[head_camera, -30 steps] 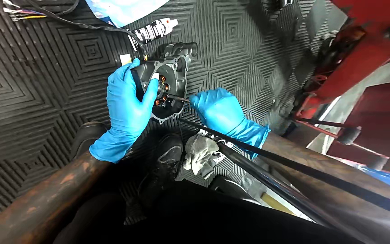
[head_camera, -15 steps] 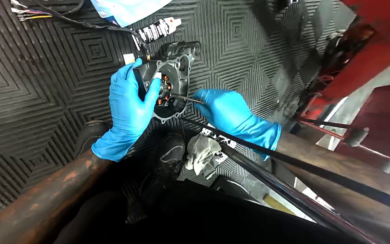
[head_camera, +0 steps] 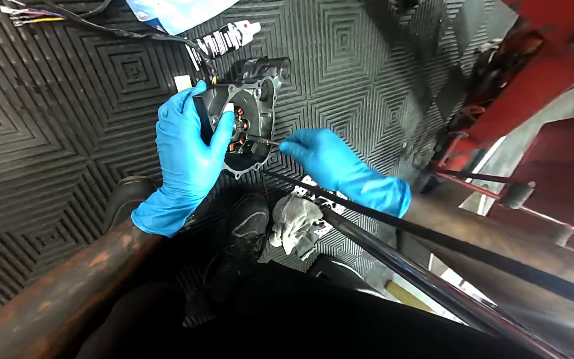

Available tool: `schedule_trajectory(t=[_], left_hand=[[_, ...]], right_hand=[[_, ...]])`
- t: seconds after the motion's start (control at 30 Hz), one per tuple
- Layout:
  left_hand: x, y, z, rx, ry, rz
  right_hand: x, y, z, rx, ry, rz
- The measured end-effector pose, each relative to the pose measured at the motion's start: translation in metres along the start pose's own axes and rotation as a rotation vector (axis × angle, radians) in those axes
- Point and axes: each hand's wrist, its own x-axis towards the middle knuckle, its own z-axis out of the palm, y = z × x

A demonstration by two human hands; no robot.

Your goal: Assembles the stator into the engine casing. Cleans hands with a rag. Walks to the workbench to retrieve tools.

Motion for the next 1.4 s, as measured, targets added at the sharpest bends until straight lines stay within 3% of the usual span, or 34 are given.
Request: schedule_trajectory(t=[0.07,0.13,0.2,0.33,0.5,0.6,0.7,1.0,1.17,1.4], left_hand=[[0.001,0.0,-0.001,0.007,0.001,-0.007],[0.0,0.0,-0.001,0.018,-0.002,-0.016],[0.001,0.001,0.0,0.015,-0.001,-0.007],[0.002,0.002,0.001,0.001,0.002,-0.006],[0.002,0.003,0.002,-0.003,0.002,0.01],[0.002,0.003,0.002,-0.012,0.001,0.014],[0.001,-0.003,0.0,-0.009,0.006,0.002],[0.0,-0.005,-0.002,-0.022,0.01,-0.01],[0.001,-0.003,-0.002,-0.014,0.004,-0.006],[0.0,-0.004,-0.004,0.0,-0.009,-0.029]], right_hand=[[0.0,0.012,0.01,-0.491,0.259,-0.434],[0.004,0.018,0.013,-0.657,0.34,-0.606],[0.006,0.02,0.015,-0.579,0.314,-0.564],[0.008,0.005,0.008,-0.259,0.108,-0.178],[0.014,0.001,0.006,0.091,0.001,0.091],[0.009,-0.004,-0.003,-0.115,-0.009,-0.008],[-0.001,-0.001,-0.003,-0.28,0.104,-0.154],[-0.028,0.012,0.01,-0.239,0.19,-0.263],[-0.026,0.005,0.027,-0.401,0.193,-0.315],[-0.015,0.021,0.04,-0.524,0.382,-0.612]])
